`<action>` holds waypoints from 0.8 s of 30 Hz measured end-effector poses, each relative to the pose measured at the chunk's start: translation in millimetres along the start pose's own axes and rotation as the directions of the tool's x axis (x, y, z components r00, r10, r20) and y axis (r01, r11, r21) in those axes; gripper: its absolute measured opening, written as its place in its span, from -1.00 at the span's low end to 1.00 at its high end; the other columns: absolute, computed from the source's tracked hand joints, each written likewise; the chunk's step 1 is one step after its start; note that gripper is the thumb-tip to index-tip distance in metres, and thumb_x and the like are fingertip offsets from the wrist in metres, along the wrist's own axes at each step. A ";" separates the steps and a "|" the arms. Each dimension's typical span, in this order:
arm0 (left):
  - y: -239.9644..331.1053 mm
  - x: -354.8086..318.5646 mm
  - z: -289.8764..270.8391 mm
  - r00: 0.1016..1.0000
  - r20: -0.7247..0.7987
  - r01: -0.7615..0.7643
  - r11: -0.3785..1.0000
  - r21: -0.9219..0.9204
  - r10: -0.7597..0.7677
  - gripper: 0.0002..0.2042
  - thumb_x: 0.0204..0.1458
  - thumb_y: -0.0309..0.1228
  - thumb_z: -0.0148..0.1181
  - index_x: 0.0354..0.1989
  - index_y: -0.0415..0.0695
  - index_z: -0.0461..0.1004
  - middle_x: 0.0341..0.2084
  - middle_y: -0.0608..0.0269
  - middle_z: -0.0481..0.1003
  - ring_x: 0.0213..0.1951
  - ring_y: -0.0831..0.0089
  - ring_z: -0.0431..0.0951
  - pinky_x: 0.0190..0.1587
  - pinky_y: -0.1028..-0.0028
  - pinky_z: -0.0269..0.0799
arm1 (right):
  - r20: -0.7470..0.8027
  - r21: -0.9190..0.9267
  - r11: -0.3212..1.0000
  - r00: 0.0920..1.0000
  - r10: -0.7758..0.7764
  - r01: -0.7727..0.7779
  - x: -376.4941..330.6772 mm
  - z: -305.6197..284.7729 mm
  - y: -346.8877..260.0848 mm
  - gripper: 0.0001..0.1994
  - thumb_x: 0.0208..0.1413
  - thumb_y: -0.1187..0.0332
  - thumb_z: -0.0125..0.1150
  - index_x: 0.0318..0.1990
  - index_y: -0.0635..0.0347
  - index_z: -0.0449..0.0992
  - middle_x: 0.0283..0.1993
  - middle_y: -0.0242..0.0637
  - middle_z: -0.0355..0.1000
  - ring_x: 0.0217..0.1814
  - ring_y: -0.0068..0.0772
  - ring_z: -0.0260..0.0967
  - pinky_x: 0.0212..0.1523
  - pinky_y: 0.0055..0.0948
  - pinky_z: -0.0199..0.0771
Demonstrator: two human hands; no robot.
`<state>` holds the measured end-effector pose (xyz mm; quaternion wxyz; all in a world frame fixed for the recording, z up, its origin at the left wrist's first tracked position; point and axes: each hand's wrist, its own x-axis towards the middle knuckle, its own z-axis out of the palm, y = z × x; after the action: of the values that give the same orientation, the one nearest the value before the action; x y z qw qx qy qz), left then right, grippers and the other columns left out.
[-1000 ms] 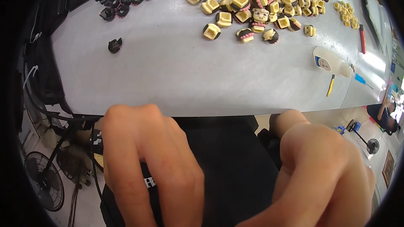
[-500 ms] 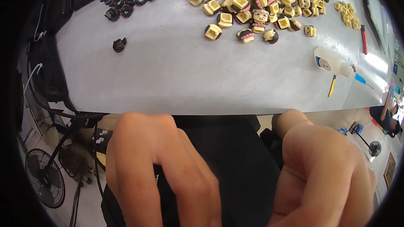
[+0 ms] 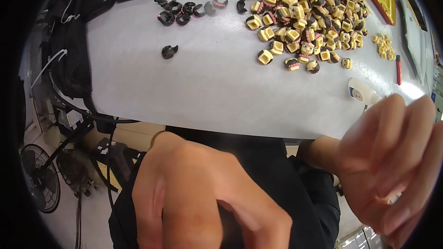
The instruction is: Apply glue to small black plastic components and attach them to gold decorative pieces.
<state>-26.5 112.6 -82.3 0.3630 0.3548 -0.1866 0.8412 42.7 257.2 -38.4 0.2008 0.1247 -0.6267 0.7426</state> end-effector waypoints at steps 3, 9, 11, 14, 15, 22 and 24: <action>3.4 -0.5 -3.2 1.000 0.006 -0.021 1.000 -0.017 0.022 -0.60 -0.30 -0.60 0.28 -0.26 -0.49 0.27 -0.39 -0.06 0.42 -0.31 0.20 0.48 -0.34 0.44 0.50 | -0.198 -0.102 0.995 0.980 -0.025 0.005 -8.6 6.4 7.7 -0.80 -0.02 0.24 0.04 -0.32 0.15 0.42 -0.47 -0.47 0.23 -0.42 -0.46 0.11 -0.40 -0.51 0.08; -1.9 -5.5 4.8 0.999 -0.024 -0.050 0.994 -0.092 0.048 -0.58 -0.32 -0.60 0.28 -0.25 -0.49 0.26 -0.39 -0.05 0.42 -0.31 0.19 0.47 -0.35 0.43 0.51 | -0.310 -0.251 0.968 0.946 -0.096 0.015 -6.0 5.9 11.0 -0.82 -0.08 0.28 -0.01 -0.40 0.20 0.36 -0.56 -0.49 0.15 -0.46 -0.50 0.01 -0.41 -0.52 -0.04; -0.9 -7.0 5.8 0.998 -0.030 -0.054 0.991 -0.119 0.051 -0.57 -0.32 -0.60 0.28 -0.25 -0.49 0.25 -0.40 -0.05 0.42 -0.30 0.19 0.47 -0.35 0.43 0.51 | -0.264 -0.278 0.960 0.958 -0.115 0.039 -1.6 -2.0 16.3 -0.86 -0.10 0.29 0.00 -0.43 0.15 0.37 -0.56 -0.52 0.15 -0.44 -0.53 0.00 -0.42 -0.54 -0.06; -7.2 -6.9 5.0 0.998 -0.037 -0.059 0.987 -0.149 0.055 -0.57 -0.33 -0.61 0.27 -0.24 -0.49 0.25 -0.40 -0.04 0.42 -0.30 0.19 0.47 -0.35 0.42 0.51 | -0.121 0.168 0.974 0.984 -0.134 0.153 -1.1 -19.6 22.1 -0.95 -0.17 0.33 0.08 -0.52 0.03 0.36 -0.52 -0.59 0.17 -0.41 -0.62 -0.03 -0.42 -0.58 -0.10; -9.6 -6.4 4.4 0.998 -0.040 -0.063 0.986 -0.154 0.057 -0.56 -0.33 -0.61 0.27 -0.24 -0.49 0.24 -0.40 -0.04 0.42 -0.30 0.18 0.47 -0.35 0.42 0.51 | -0.122 0.167 0.974 0.984 -0.133 0.152 -1.3 -19.5 22.0 -0.95 -0.17 0.33 0.08 -0.52 0.03 0.36 -0.52 -0.59 0.17 -0.41 -0.62 -0.03 -0.42 -0.58 -0.10; -4.3 -5.5 11.1 0.997 -0.041 -0.074 0.983 -0.169 0.068 -0.54 -0.35 -0.61 0.27 -0.23 -0.49 0.23 -0.40 -0.03 0.41 -0.29 0.17 0.47 -0.35 0.41 0.52 | -0.081 0.021 0.997 0.994 -0.075 0.077 -1.6 -4.4 22.4 -0.97 -0.10 0.35 0.07 -0.48 0.02 0.38 -0.49 -0.51 0.19 -0.40 -0.59 -0.01 -0.41 -0.58 -0.07; -7.4 -1.2 12.7 0.998 -0.028 -0.067 0.981 -0.179 0.063 -0.53 -0.36 -0.61 0.27 -0.23 -0.49 0.22 -0.41 -0.03 0.41 -0.29 0.17 0.47 -0.36 0.41 0.52 | -0.073 -0.032 0.997 0.995 -0.070 0.068 0.9 -0.4 20.4 -0.98 -0.08 0.36 0.07 -0.47 0.01 0.38 -0.48 -0.48 0.20 -0.40 -0.58 -0.01 -0.41 -0.58 -0.05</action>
<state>-14.5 109.7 -74.1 0.3680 0.3046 -0.2693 0.8362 32.7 255.0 -56.1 0.2513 0.1158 -0.6250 0.7299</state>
